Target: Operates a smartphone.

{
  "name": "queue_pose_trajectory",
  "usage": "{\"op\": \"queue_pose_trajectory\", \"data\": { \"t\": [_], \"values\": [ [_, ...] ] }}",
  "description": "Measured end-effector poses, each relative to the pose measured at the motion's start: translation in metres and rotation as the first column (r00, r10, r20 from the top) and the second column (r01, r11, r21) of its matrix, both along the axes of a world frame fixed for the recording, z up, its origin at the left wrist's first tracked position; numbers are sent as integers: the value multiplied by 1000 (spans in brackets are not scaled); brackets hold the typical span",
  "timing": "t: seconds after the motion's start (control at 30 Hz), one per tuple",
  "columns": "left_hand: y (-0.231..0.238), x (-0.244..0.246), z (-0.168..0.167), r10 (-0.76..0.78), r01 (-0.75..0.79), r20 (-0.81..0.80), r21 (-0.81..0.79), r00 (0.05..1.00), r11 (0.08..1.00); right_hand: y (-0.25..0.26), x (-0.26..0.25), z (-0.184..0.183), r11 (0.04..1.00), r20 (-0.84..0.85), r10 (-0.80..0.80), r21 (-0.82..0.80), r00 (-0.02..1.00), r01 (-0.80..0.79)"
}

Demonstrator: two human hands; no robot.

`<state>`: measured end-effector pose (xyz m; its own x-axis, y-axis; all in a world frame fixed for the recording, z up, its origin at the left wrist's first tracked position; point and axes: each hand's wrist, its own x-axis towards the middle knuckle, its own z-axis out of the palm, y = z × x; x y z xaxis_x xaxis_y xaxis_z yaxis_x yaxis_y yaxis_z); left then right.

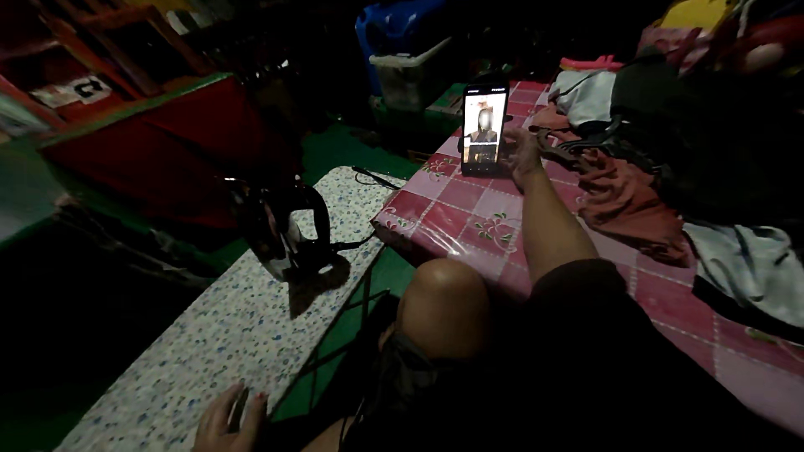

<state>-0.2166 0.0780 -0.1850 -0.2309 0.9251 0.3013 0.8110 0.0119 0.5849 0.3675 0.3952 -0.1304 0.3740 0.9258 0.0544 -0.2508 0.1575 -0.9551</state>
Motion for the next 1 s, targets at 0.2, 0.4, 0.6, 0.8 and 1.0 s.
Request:
{"op": "queue_pose_trajectory", "data": {
  "t": [0.2, 0.4, 0.6, 0.8, 1.0],
  "values": [
    [4, 4, -4, 11, -14, -169, -16, 986, 1000, -2, -2, -5, 995, 447, -29, 95, 894, -15],
    [2, 13, -2, 27, -36, -222, -37, 975, 999, 6, -1, -13, 992, 544, -75, 125, 836, 8],
    [2, 16, -3, 52, -67, -238, -56, 970, 996, -4, -1, -7, 995, 511, -6, 87, 859, -46],
    [3, 17, -4, 67, -85, -276, -55, 959, 995, -7, 1, -8, 991, 476, 104, 27, 874, -133],
    [2, 20, -3, 72, -97, -307, -66, 949, 993, -10, -1, -6, 990, 444, 120, 10, 888, -139]
  ]
}}
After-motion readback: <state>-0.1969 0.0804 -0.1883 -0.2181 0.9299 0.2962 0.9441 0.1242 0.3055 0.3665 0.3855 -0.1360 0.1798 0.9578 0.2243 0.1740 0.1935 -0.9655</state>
